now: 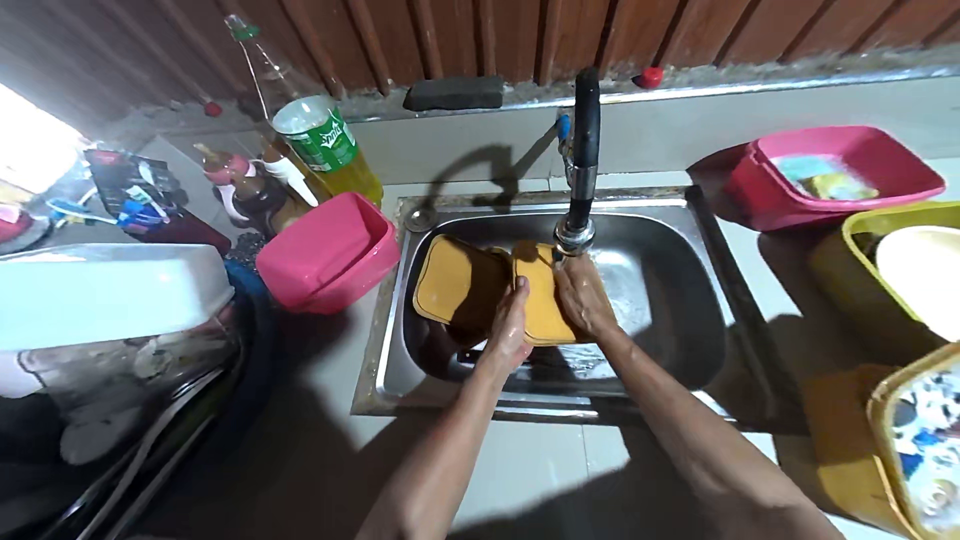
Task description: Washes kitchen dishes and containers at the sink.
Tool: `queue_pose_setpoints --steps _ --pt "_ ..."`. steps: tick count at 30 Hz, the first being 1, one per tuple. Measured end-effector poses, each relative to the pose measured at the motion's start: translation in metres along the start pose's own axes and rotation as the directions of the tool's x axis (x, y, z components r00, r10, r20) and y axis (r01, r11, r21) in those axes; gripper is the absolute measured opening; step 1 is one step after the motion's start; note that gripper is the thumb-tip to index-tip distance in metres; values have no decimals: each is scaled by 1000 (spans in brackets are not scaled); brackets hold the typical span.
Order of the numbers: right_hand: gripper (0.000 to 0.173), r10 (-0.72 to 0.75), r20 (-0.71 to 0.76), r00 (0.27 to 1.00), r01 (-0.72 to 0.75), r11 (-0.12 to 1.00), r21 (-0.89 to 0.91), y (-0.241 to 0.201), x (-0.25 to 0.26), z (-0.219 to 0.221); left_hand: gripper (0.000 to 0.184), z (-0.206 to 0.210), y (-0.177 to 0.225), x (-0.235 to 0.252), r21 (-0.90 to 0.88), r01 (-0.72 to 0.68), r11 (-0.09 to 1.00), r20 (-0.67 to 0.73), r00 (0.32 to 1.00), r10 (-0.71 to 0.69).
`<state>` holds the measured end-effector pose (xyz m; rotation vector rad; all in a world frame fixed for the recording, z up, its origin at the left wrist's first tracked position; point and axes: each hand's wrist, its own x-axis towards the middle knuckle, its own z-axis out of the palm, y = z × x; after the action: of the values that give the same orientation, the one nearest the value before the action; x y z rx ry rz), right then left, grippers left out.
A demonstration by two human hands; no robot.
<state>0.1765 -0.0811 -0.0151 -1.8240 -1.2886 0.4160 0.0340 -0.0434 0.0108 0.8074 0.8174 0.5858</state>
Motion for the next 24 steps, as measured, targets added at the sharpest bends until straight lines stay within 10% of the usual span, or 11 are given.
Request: queue_pose_setpoints --steps 5,10,14,18,24 --pt "96 -319 387 865 359 933 -32 13 -35 -15 50 -13 25 12 -55 110 992 -137 984 -117" --pt "26 -242 280 929 254 967 -7 24 -15 -81 52 -18 54 18 -34 290 957 -80 953 -291" --pt "13 -29 299 954 -16 989 147 5 2 -122 69 -24 42 20 294 208 933 -82 978 -192" --pt "30 242 229 943 -281 947 155 26 21 -115 67 -36 21 23 547 -64 835 140 990 -16" --pt "85 420 -180 889 -351 880 320 45 29 -63 45 -6 11 13 97 21 995 123 992 -33"
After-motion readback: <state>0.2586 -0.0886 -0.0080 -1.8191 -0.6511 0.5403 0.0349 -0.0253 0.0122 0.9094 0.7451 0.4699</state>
